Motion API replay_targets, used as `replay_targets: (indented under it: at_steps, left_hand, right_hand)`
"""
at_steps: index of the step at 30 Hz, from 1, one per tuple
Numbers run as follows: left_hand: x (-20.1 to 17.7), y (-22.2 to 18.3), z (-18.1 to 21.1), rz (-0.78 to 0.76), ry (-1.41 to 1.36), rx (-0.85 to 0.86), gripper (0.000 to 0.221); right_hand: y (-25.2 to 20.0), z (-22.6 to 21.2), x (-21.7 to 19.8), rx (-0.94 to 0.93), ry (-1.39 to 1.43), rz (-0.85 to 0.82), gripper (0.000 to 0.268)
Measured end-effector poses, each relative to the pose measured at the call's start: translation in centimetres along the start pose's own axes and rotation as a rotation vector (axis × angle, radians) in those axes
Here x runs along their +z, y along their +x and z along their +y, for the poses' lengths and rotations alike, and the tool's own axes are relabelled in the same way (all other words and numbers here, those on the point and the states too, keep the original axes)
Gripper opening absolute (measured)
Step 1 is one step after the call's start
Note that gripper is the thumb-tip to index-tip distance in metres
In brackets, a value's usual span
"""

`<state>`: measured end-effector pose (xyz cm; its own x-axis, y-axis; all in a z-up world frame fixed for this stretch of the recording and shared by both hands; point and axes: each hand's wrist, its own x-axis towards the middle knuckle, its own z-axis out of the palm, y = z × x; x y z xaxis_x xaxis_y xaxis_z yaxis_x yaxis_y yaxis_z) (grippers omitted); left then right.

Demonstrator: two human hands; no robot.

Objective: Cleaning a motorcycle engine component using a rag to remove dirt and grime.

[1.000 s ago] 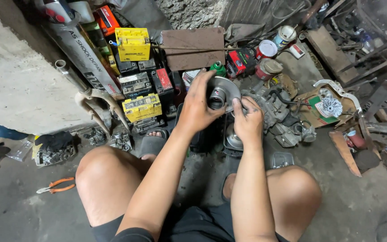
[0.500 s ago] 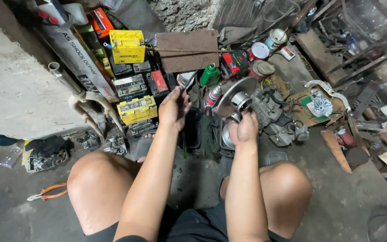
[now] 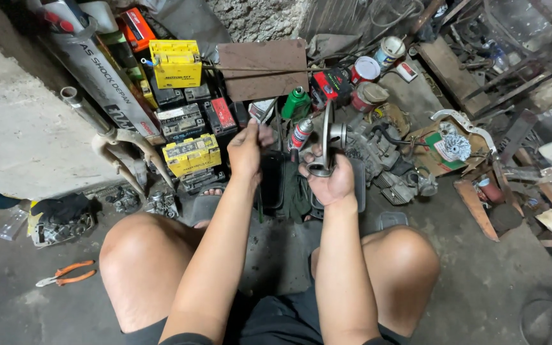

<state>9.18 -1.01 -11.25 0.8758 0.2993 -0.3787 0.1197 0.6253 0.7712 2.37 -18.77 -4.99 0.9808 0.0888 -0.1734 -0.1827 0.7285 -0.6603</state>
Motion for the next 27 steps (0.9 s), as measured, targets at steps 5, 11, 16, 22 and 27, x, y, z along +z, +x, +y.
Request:
replay_targets:
  at_steps: [5,11,16,22,27]
  left_hand:
    - [2.2,-6.8,5.5,-0.355,0.153,0.16,0.09]
    - [2.8,-10.3,6.8,-0.773,0.344,0.596,0.109]
    - [3.6,-12.7,8.5,-0.843,0.475,0.773,0.144]
    - [4.9,-12.0,9.5,-0.898,0.396,0.852,0.087]
    - [5.8,-11.7,10.4,-0.824,0.415,0.752,0.045]
  right_hand:
    - [0.4,1.1,-0.4,0.041,0.034,-0.041,0.024]
    - [2.5,3.9,-4.3,0.098,0.114,-0.1,0.023]
    - [2.7,5.2,-5.0,0.107,0.117,-0.149,0.025]
    - [0.7,3.8,-3.8,0.075,0.009,-0.181,0.03]
    - [1.8,3.6,-4.2,0.208,0.228,0.044,0.02]
